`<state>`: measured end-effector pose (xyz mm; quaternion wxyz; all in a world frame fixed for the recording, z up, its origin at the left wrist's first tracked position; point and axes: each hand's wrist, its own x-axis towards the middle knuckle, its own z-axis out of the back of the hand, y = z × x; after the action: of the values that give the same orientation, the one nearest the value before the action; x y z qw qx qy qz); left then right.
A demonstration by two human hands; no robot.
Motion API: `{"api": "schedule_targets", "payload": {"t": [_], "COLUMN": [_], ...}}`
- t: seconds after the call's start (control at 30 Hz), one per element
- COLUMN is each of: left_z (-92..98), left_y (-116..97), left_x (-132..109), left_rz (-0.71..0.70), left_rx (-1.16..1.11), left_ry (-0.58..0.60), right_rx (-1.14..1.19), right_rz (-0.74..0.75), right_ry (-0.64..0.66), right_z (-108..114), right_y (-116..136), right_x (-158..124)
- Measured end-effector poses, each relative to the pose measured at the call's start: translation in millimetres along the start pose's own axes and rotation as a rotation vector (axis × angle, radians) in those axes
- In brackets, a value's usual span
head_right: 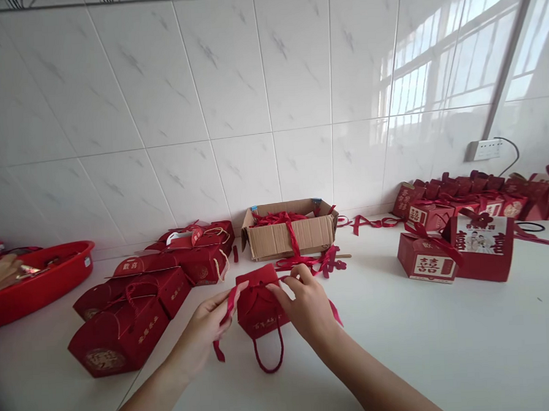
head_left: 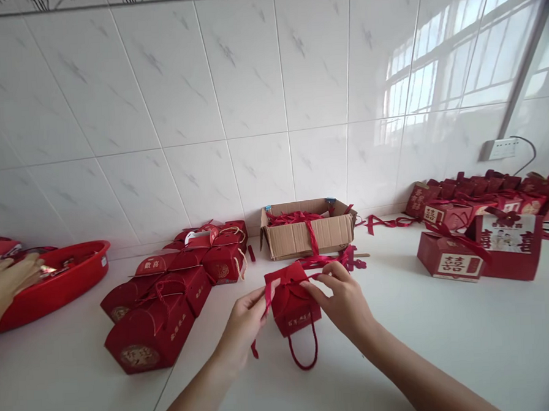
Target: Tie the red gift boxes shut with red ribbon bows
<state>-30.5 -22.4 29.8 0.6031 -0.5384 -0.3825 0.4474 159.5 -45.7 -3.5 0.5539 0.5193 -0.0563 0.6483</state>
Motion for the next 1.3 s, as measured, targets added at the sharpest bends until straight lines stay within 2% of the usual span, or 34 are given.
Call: {"api": "schedule_targets", "payload": {"t": [0.1,0.17,0.37,0.43,0.5,0.6,0.77,0.9,1.07,1.2,1.3], "left_z": [-11.9,-17.7,-24.6,-26.0,-27.8,-30.4,-31.7,-29.0,-23.5,-18.5,-15.0], "left_y": [1.1,1.1,-2.4,-2.1,-0.9,1.6,6.1,11.5,14.3,9.0,4.6], "left_x": [5.8,8.2,12.5,13.0,11.8,5.9,-6.2,-7.7,-5.7,-6.3,-5.2], "left_rz": [-0.268,-0.365,-0.365,-0.353,-0.402,-0.556,-0.723,-0.708,-0.698,-0.691,-0.675], "left_rx": [0.256,0.372,0.482,0.498,0.514,0.539,0.670,0.759,0.698,0.661,0.619], "left_ry": [-0.083,-0.103,-0.139,-0.153,-0.170,-0.187,-0.140,-0.049,0.100,0.214,0.265], "right_rx": [0.027,0.027,0.070,0.148,0.265,0.449,0.614,0.604,0.601,0.607,0.608], "right_rz": [0.100,0.124,0.081,0.047,0.010,-0.046,-0.200,-0.306,-0.345,-0.337,-0.282], "right_ry": [-0.108,-0.152,-0.262,-0.255,-0.184,0.005,0.253,0.370,0.456,0.551,0.576], "right_z": [1.1,3.3,9.7,11.1,11.8,11.2,8.0,8.8,14.5,19.9,22.0], "right_y": [-1.6,-5.4,-21.1,-19.4,-12.5,1.5,12.5,11.4,8.9,7.0,6.7], "right_x": [3.4,6.5,12.1,11.6,10.3,7.1,0.5,-0.3,3.8,5.4,3.3]}}
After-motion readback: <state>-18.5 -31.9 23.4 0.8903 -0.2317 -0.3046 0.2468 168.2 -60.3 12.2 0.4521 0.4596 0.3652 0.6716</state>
